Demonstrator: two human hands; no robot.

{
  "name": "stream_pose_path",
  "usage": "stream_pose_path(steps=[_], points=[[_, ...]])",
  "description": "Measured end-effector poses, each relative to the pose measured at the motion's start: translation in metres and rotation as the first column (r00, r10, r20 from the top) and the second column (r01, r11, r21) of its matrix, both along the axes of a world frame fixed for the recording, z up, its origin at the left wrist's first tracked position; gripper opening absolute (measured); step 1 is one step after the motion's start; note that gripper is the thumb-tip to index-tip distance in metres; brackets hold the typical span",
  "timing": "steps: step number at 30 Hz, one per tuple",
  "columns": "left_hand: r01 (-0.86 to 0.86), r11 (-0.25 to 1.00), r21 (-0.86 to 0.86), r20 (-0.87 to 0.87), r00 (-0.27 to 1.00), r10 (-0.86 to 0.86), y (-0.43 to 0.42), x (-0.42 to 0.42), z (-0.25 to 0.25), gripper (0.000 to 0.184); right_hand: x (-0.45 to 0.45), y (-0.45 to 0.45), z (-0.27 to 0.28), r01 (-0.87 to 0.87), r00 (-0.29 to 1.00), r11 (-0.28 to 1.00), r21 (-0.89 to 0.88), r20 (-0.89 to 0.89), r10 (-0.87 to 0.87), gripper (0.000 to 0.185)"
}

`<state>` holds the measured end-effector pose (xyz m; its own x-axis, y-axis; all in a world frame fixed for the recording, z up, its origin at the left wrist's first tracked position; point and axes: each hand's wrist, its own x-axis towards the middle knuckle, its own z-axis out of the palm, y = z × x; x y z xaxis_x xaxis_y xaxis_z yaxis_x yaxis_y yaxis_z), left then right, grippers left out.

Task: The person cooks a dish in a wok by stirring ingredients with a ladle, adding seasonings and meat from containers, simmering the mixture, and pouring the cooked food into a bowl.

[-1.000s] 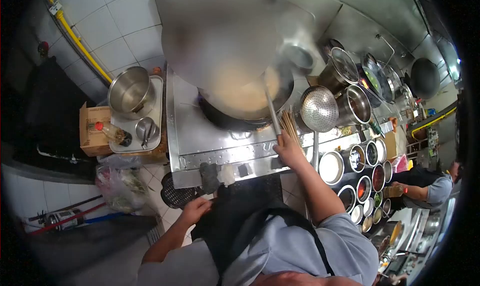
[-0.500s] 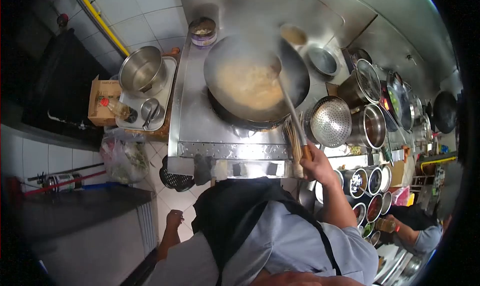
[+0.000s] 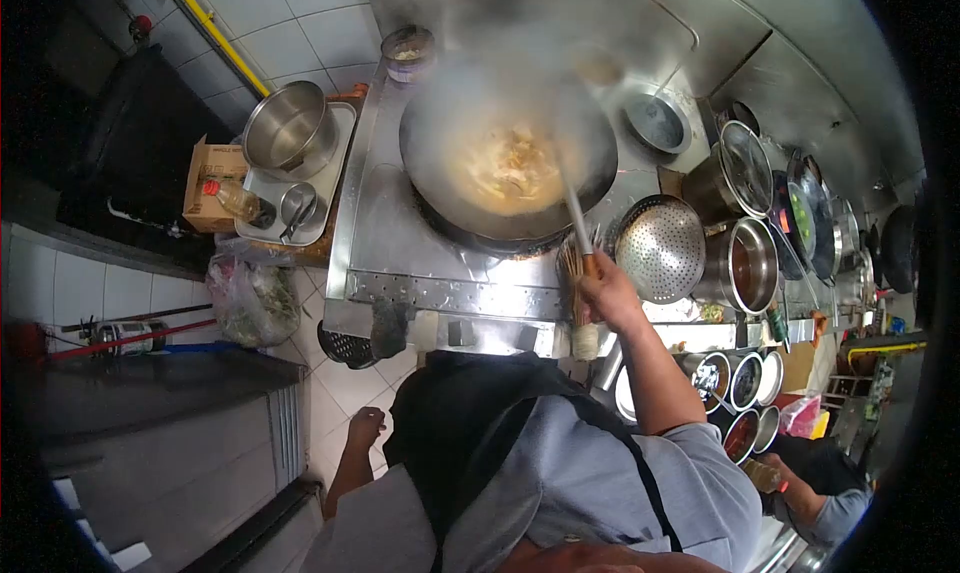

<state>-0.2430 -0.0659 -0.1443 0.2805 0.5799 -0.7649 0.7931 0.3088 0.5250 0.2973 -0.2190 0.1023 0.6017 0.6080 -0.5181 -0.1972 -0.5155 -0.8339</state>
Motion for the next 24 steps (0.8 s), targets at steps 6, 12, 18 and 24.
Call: stream_pose_path(steps=[6, 12, 18, 24], points=[[0.140, 0.986, 0.086, 0.086, 0.985, -0.147, 0.014, -0.029, -0.013, 0.030, -0.007, -0.013, 0.005, 0.295, 0.753, 0.872, 0.391, -0.657, 0.040, 0.023], [-0.015, 1.000, 0.013, 0.071, 0.997, 0.014, 0.044, -0.039, -0.015, 0.031, -0.023, -0.048, 0.042, -0.069, 0.984, 0.986, 0.154, -0.154, 0.093, 0.069], [-0.071, 0.980, -0.186, 0.032, 0.996, 0.078, 0.097, -0.058, -0.032, 0.029, -0.058, -0.076, 0.090, -0.065, 0.896, 0.953, -0.294, 0.403, 0.186, 0.072], [0.053, 0.992, -0.118, 0.058, 0.997, -0.047, 0.142, -0.060, -0.030, 0.031, -0.091, -0.041, 0.070, 0.037, 0.754, 0.873, -0.487, 0.586, 0.295, 0.067]])
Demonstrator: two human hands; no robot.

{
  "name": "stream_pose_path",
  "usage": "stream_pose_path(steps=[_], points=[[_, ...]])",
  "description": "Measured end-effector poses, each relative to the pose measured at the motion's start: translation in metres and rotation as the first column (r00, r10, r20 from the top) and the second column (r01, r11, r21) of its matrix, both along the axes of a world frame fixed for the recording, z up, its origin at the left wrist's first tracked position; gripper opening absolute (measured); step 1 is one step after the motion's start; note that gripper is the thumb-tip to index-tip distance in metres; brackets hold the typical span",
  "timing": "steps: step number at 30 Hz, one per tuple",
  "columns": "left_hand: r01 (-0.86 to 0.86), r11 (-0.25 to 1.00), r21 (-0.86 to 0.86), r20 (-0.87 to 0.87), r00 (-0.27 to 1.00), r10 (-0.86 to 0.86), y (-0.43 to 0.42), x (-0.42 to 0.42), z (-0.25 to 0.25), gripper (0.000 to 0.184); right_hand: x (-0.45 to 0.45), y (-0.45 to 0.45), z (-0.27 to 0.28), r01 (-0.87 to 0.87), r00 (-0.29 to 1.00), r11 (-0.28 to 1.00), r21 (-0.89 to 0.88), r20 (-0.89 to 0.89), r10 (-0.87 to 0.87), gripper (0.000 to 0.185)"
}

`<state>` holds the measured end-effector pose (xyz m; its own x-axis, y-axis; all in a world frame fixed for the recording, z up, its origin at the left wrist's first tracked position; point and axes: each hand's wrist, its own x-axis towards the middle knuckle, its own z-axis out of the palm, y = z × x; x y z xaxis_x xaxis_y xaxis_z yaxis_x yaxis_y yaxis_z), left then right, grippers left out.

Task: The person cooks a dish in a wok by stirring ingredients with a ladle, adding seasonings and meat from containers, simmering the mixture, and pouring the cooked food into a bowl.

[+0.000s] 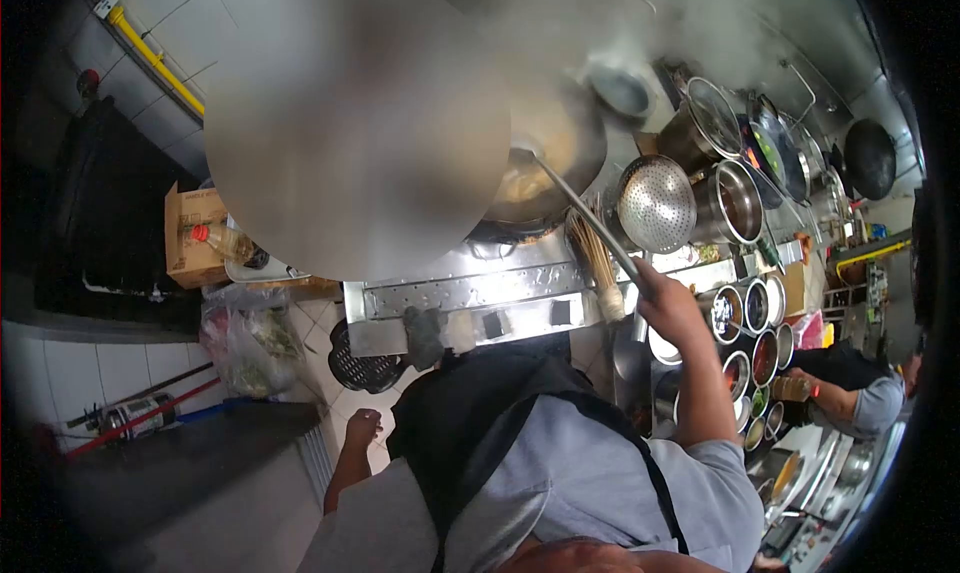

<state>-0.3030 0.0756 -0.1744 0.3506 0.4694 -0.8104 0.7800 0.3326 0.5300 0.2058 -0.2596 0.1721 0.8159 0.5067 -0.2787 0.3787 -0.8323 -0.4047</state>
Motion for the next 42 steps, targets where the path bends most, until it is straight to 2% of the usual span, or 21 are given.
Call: stream_pose_path(steps=[1, 2, 3, 4, 5, 6, 8, 10, 12, 15, 16, 18, 22, 24, 25, 27, 31, 34, 37, 39, 42], points=[[0.010, 1.000, 0.001, 0.004, 1.000, -0.010, 0.012, -0.009, -0.018, 0.031, -0.002, 0.016, -0.015, 0.061, 0.998, 0.995, -0.082, -0.010, -0.062, 0.068], [-0.055, 0.993, -0.102, 0.008, 0.998, 0.056, 0.026, -0.024, -0.054, 0.031, -0.002, 0.011, -0.056, 0.007, 0.991, 0.998, 0.064, 0.129, -0.016, 0.066], [-0.086, 0.985, -0.152, 0.008, 0.996, 0.088, 0.031, -0.024, -0.055, 0.031, -0.011, 0.030, -0.055, 0.089, 0.988, 0.996, 0.014, 0.125, -0.090, 0.064], [-0.117, 0.972, -0.202, 0.005, 0.993, 0.121, 0.036, -0.024, -0.054, 0.031, -0.016, 0.037, -0.072, 0.105, 0.980, 0.980, 0.172, 0.148, -0.131, 0.062], [-0.089, 0.993, -0.077, -0.034, 0.996, 0.087, 0.032, -0.014, -0.028, 0.031, -0.018, 0.057, -0.072, 0.251, 0.966, 0.962, 0.104, 0.033, -0.256, 0.061], [-0.052, 0.997, 0.050, -0.078, 0.995, 0.056, 0.030, 0.000, 0.003, 0.032, -0.013, 0.060, -0.100, 0.167, 0.958, 0.959, 0.229, 0.192, -0.213, 0.059], [-0.024, 0.999, -0.038, 0.021, 0.999, 0.025, 0.052, -0.029, -0.033, 0.032, -0.002, 0.069, -0.127, 0.069, 0.915, 0.937, 0.343, 0.353, -0.197, 0.057], [0.014, 0.993, -0.121, 0.125, 0.992, 0.002, 0.066, -0.034, -0.043, 0.031, 0.008, 0.081, -0.116, 0.214, 0.973, 0.887, 0.409, -0.005, -0.232, 0.056], [0.083, 0.883, 0.461, 0.117, 0.981, -0.153, 0.062, -0.023, -0.022, 0.026, -0.002, 0.090, -0.075, 0.349, 0.930, 0.842, 0.412, -0.262, -0.258, 0.054], [-0.106, 0.865, 0.490, 0.185, 0.983, 0.015, 0.066, 0.034, 0.075, 0.021, -0.032, 0.086, -0.058, 0.499, 0.830, 0.769, 0.399, -0.475, -0.292, 0.056], [-0.103, 0.867, 0.488, 0.186, 0.982, 0.012, 0.074, 0.046, 0.091, 0.021, -0.035, 0.076, -0.090, 0.336, 0.942, 0.812, 0.478, -0.193, -0.276, 0.062], [-0.245, 0.853, 0.461, 0.391, 0.919, 0.053, 0.090, 0.074, 0.114, 0.019, -0.050, 0.093, -0.064, 0.231, 0.972, 0.849, 0.476, -0.067, -0.226, 0.065], [-0.196, 0.892, 0.408, 0.559, 0.826, -0.075, 0.098, 0.152, 0.181, 0.020, -0.046, 0.129, -0.089, 0.294, 0.941, 0.838, 0.461, 0.015, -0.338, 0.044], [-0.082, 0.807, 0.585, 0.576, 0.743, -0.342, 0.084, 0.192, 0.219, 0.019, -0.035, 0.135, -0.085, 0.273, 0.955, 0.864, 0.423, -0.012, -0.296, 0.034], [-0.058, 0.831, 0.554, 0.578, 0.745, -0.333, 0.072, 0.207, 0.236, 0.018, -0.035, 0.124, -0.076, 0.175, 0.980, 0.890, 0.421, 0.017, -0.201, 0.034], [-0.018, 0.853, 0.522, 0.628, 0.685, -0.370, 0.047, 0.229, 0.255, 0.017, -0.055, 0.110, -0.021, 0.368, 0.869, 0.832, 0.416, -0.471, -0.149, 0.029], [0.249, 0.820, 0.516, 0.614, 0.560, -0.556, -0.014, 0.260, 0.267, 0.016, -0.107, 0.024, -0.030, 0.567, 0.769, 0.541, 0.621, -0.635, -0.076, 0.022], [0.594, 0.695, 0.406, 0.629, 0.369, -0.684, -0.075, 0.292, 0.260, 0.019, -0.156, -0.061, -0.037, 0.744, 0.641, 0.320, 0.587, -0.762, -0.092, 0.031], [0.846, 0.511, 0.148, 0.635, 0.315, -0.705, -0.142, 0.329, 0.228, 0.023, -0.198, -0.124, -0.023, 0.802, 0.589, 0.292, 0.520, -0.771, -0.242, 0.038], [0.934, 0.324, 0.150, 0.670, 0.145, -0.728, -0.194, 0.355, 0.192, 0.026, -0.215, -0.151, -0.015, 0.873, 0.487, 0.359, 0.330, -0.632, -0.603, 0.043], [0.942, 0.248, -0.227, 0.639, 0.337, -0.691, -0.289, 0.390, 0.144, 0.031, -0.234, -0.198, -0.039, 0.861, 0.509, 0.459, 0.219, -0.383, -0.771, 0.048]])
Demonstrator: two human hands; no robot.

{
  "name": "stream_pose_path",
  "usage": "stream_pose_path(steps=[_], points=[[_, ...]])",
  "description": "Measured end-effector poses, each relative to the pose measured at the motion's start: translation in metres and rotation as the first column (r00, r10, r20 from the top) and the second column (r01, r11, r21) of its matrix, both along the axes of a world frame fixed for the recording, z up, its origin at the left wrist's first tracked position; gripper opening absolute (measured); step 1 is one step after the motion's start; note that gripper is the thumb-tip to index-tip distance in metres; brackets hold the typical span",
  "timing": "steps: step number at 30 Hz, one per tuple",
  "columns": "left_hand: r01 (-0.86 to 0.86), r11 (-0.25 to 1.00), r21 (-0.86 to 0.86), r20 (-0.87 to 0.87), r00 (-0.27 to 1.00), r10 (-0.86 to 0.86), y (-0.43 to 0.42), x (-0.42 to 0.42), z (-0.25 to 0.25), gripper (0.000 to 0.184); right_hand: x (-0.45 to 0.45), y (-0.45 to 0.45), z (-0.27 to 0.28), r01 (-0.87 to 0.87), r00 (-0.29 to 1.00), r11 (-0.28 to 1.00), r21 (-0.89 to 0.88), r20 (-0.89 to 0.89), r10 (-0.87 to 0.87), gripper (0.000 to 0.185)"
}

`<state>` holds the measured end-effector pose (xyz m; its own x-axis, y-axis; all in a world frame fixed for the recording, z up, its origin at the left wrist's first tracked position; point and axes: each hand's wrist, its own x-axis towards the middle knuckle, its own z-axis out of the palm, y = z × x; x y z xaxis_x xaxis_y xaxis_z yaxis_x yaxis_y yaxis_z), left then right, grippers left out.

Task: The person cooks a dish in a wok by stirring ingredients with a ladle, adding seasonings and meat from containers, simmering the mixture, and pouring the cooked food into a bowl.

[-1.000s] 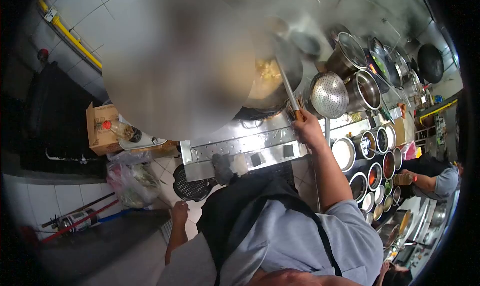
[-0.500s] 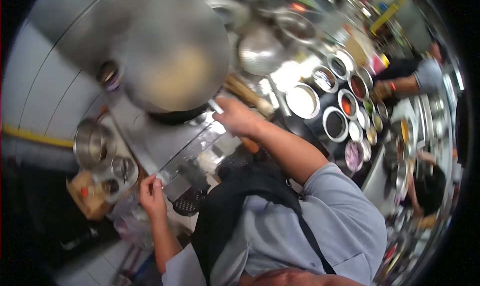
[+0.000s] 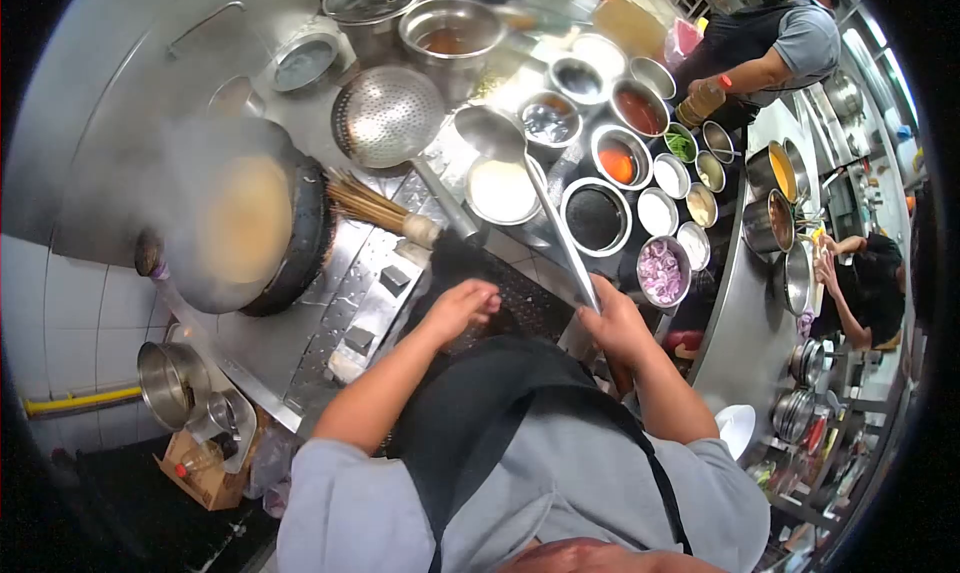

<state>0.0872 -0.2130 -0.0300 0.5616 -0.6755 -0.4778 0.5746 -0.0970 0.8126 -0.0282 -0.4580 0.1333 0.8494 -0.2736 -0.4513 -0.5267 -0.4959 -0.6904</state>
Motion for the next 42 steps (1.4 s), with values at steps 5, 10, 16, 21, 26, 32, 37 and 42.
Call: stream_pose_path(steps=[5, 10, 16, 21, 26, 32, 37, 42], points=[[-0.312, 0.938, 0.153, -0.186, 0.923, 0.337, -0.124, 0.046, -0.028, 0.038, -0.010, -0.048, -0.024, -0.133, 0.990, 0.973, -0.187, 0.030, 0.141, 0.053], [-0.561, 0.811, 0.163, -0.137, 0.801, 0.582, -0.145, 0.063, -0.069, 0.037, 0.002, -0.071, -0.027, -0.258, 0.966, 0.924, -0.282, -0.056, 0.253, 0.060], [-0.397, 0.914, 0.083, -0.214, 0.889, 0.406, -0.129, 0.069, -0.058, 0.039, -0.003, -0.083, -0.018, -0.221, 0.973, 0.970, -0.100, -0.089, 0.212, 0.059], [-0.385, 0.916, 0.115, -0.149, 0.905, 0.400, -0.118, 0.076, -0.081, 0.035, -0.027, -0.074, -0.025, -0.171, 0.977, 0.985, 0.037, 0.139, 0.164, 0.056], [-0.326, 0.939, 0.106, -0.204, 0.917, 0.342, -0.116, 0.080, -0.083, 0.044, -0.040, -0.051, -0.029, -0.111, 0.990, 0.994, -0.011, 0.090, 0.112, 0.058], [-0.478, 0.870, -0.121, -0.200, 0.870, 0.451, -0.122, 0.076, -0.130, 0.041, -0.035, -0.040, -0.026, -0.093, 0.993, 0.977, -0.189, -0.085, 0.078, 0.072], [-0.548, 0.831, 0.094, -0.081, 0.828, 0.555, -0.149, 0.064, -0.058, 0.035, -0.015, -0.035, -0.035, -0.215, 0.977, 0.920, -0.329, -0.057, 0.207, 0.068], [-0.558, 0.822, 0.115, -0.171, 0.804, 0.570, -0.148, 0.070, -0.073, 0.033, -0.004, -0.040, -0.002, -0.227, 0.966, 0.939, -0.258, -0.182, 0.184, 0.076]])
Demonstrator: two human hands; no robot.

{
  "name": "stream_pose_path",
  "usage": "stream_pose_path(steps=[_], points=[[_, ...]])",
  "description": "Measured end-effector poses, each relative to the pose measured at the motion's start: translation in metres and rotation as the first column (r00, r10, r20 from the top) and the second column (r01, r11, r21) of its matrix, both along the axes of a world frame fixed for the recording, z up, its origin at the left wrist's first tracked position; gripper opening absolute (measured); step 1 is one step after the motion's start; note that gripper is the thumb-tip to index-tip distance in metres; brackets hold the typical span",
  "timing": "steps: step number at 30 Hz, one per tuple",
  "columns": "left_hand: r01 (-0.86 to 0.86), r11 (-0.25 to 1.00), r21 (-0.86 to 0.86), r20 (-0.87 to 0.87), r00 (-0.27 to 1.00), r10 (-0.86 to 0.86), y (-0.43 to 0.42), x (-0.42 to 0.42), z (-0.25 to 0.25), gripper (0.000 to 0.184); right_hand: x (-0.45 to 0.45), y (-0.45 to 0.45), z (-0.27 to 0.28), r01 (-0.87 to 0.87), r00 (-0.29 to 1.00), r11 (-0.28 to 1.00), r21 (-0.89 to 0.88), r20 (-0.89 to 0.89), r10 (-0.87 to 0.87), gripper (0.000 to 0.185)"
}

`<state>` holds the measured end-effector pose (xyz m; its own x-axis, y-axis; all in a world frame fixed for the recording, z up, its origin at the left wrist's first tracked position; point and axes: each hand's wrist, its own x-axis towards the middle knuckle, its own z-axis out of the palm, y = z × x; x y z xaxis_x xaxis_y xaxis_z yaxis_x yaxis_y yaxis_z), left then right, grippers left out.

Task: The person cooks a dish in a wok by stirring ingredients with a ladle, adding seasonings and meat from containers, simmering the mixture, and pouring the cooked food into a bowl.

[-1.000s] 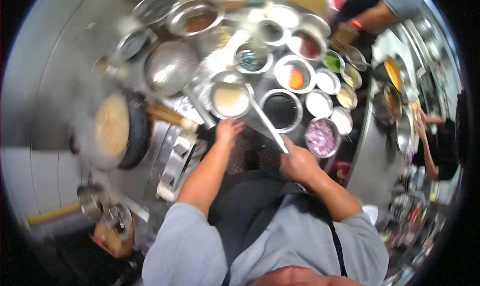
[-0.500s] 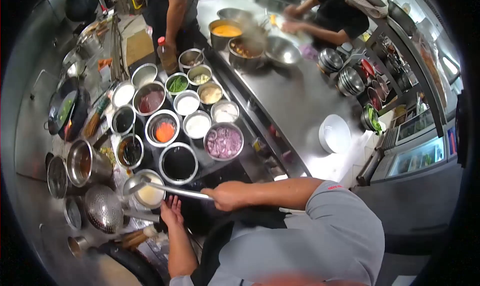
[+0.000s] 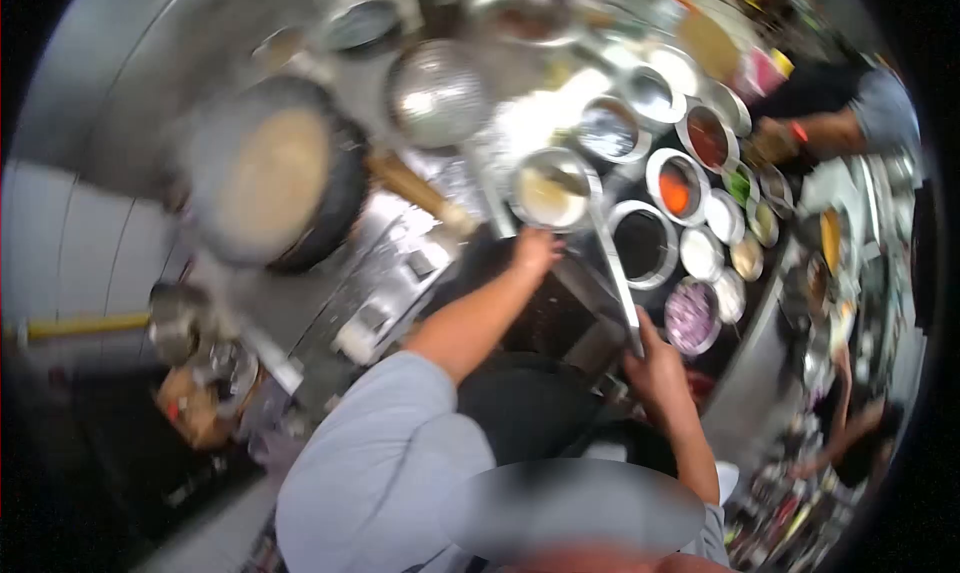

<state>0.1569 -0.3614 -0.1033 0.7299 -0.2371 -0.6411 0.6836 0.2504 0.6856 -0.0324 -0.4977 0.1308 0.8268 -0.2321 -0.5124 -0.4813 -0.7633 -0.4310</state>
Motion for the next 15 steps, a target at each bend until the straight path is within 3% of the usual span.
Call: stream_pose_path(steps=[1, 3, 6, 8, 11, 12, 14, 15], points=[[0.042, 0.996, 0.074, 0.098, 0.994, -0.049, -0.002, -0.002, -0.010, 0.030, 0.002, 0.001, -0.003, 0.025, 0.999, 1.000, -0.003, 0.021, -0.025, 0.076], [-0.004, 0.998, 0.066, 0.104, 0.995, -0.003, -0.004, -0.006, -0.010, 0.028, 0.007, 0.004, -0.015, 0.022, 0.999, 0.998, -0.064, 0.047, -0.019, 0.075], [0.067, 0.991, 0.112, 0.070, 0.995, -0.076, -0.001, -0.002, -0.002, 0.029, 0.004, -0.001, -0.007, 0.004, 0.997, 0.999, -0.035, 0.081, -0.001, 0.069], [0.069, 0.978, 0.195, 0.192, 0.976, -0.107, 0.000, -0.002, -0.008, 0.029, 0.000, -0.003, -0.001, -0.038, 0.991, 0.999, -0.007, 0.125, 0.039, 0.065], [0.017, 0.986, 0.165, 0.174, 0.984, -0.046, -0.002, -0.001, -0.006, 0.029, 0.001, -0.007, -0.001, -0.018, 0.993, 1.000, 0.002, 0.120, 0.018, 0.066], [0.104, 0.954, 0.281, 0.217, 0.962, -0.169, 0.002, 0.003, -0.007, 0.029, 0.007, 0.003, 0.000, -0.020, 0.981, 0.999, 0.036, 0.193, 0.013, 0.063], [0.120, 0.950, 0.288, 0.242, 0.951, -0.194, 0.000, 0.003, -0.033, 0.030, 0.011, 0.010, -0.012, 0.116, 0.993, 0.993, 0.002, 0.003, -0.116, 0.062], [0.198, 0.943, 0.269, 0.255, 0.929, -0.268, 0.004, 0.003, -0.017, 0.029, 0.007, 0.010, -0.016, 0.086, 0.995, 0.996, -0.010, 0.047, -0.085, 0.063]])
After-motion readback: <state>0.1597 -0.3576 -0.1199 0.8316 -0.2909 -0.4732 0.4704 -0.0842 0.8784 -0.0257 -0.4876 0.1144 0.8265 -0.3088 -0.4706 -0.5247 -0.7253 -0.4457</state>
